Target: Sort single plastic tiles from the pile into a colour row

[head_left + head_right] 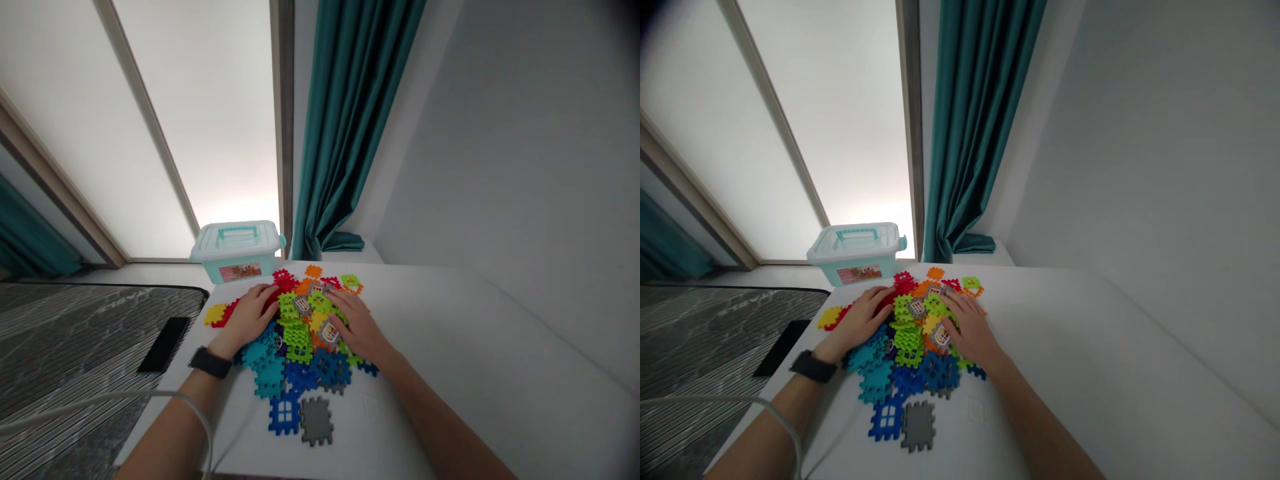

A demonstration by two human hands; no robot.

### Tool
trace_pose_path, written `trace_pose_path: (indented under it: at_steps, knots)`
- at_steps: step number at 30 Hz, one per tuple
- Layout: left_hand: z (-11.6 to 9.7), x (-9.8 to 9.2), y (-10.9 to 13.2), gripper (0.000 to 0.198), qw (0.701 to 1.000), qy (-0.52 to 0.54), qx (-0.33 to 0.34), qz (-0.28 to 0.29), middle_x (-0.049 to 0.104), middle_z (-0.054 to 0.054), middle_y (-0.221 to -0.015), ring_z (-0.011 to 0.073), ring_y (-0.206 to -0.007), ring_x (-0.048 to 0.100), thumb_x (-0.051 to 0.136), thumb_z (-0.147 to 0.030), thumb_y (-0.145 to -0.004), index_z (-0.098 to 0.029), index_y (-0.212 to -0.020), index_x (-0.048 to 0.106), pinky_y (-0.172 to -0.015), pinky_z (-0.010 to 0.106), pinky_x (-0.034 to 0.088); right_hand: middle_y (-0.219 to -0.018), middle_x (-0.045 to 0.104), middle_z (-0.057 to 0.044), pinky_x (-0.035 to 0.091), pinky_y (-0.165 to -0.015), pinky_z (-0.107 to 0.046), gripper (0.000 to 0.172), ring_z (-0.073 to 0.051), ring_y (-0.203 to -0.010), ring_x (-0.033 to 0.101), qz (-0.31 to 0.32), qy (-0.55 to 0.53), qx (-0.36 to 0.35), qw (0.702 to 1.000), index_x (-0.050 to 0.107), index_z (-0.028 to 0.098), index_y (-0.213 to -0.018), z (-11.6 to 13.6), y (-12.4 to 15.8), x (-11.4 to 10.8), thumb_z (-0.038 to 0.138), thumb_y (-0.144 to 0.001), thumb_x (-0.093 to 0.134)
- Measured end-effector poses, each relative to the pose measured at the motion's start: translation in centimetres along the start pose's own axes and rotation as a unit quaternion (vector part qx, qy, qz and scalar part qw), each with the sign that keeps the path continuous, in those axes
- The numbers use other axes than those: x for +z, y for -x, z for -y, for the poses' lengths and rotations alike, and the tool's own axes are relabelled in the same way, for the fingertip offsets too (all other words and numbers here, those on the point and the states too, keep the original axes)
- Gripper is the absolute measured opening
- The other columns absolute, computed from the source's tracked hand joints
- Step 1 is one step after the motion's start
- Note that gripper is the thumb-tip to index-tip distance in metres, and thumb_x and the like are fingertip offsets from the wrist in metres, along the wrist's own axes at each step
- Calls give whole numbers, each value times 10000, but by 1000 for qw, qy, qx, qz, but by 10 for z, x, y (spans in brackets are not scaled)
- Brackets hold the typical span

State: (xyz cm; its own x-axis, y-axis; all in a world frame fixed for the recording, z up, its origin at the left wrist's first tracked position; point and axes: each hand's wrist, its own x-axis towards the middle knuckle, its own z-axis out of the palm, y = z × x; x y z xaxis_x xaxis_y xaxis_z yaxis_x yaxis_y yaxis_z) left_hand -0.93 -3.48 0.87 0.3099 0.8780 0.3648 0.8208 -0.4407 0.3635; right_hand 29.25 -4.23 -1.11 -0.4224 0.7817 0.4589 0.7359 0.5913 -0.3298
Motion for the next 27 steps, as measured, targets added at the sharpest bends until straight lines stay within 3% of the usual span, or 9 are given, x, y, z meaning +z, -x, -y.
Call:
trace_pose_path:
  at_steps: [4, 7, 10, 14, 19, 24, 27]
  knots:
    - [21, -17, 3, 432, 997, -15, -54, -59, 612, 127, -1351, 288, -1282, 540, 367, -396, -1028, -177, -1331, 584, -1128, 492, 423, -1473, 575, -90, 226, -1220, -600, 441, -277, -1392, 490, -15, 20, 23, 999, 520, 258, -1441, -11, 6, -9, 369, -1040, 375]
    - [43, -23, 23, 475, 990, -79, -116, -34, 574, 175, -1395, 351, -1318, 505, 392, -435, -1007, -146, -1331, 586, -1134, 566, 391, -1468, 581, -88, 259, -1201, -602, 440, -285, -1387, 497, -24, 42, 65, 997, 528, 279, -1432, -32, 24, -14, 384, -1042, 354]
    - [53, -15, 48, 460, 990, -98, -98, 21, 573, 157, -1412, 358, -1395, 429, 360, -415, -1018, -169, -1335, 585, -1151, 566, 369, -1455, 586, -114, 335, -1181, -557, 466, -291, -1385, 500, -37, 59, 111, 991, 551, 250, -1410, -52, 48, -13, 424, -1041, 327]
    - [46, 4, 54, 489, 991, -83, -104, -15, 549, 159, -1432, 341, -1378, 439, 360, -450, -1022, -197, -1408, 520, -1140, 586, 374, -1488, 541, -142, 361, -1178, -573, 512, -299, -1409, 471, -22, 44, 133, 990, 480, 215, -1466, -56, 64, -3, 448, -1044, 307]
    - [33, 19, 24, 530, 995, -16, -96, -5, 532, 158, -1448, 318, -1360, 473, 377, -497, -1015, -184, -1415, 530, -1160, 553, 375, -1524, 484, -147, 359, -1210, -527, 517, -280, -1433, 438, -7, 1, 104, 995, 446, 211, -1492, -41, 51, 7, 450, -1044, 353]
    - [28, 16, 6, 549, 997, 12, -73, -27, 537, 167, -1436, 325, -1351, 489, 434, -496, -991, -166, -1421, 527, -1160, 559, 381, -1579, 423, -114, 321, -1241, -512, 547, -255, -1472, 385, 7, -61, 101, 993, 357, 253, -1554, -37, 47, 8, 459, -1048, 362]
    - [11, 8, 1, 501, 999, 14, -14, -30, 548, 133, -1435, 308, -1352, 483, 436, -448, -1004, -210, -1439, 512, -1161, 541, 386, -1599, 406, -81, 278, -1265, -495, 524, -231, -1489, 360, 1, -112, 94, 989, 365, 277, -1552, -38, 45, 8, 444, -1056, 334]
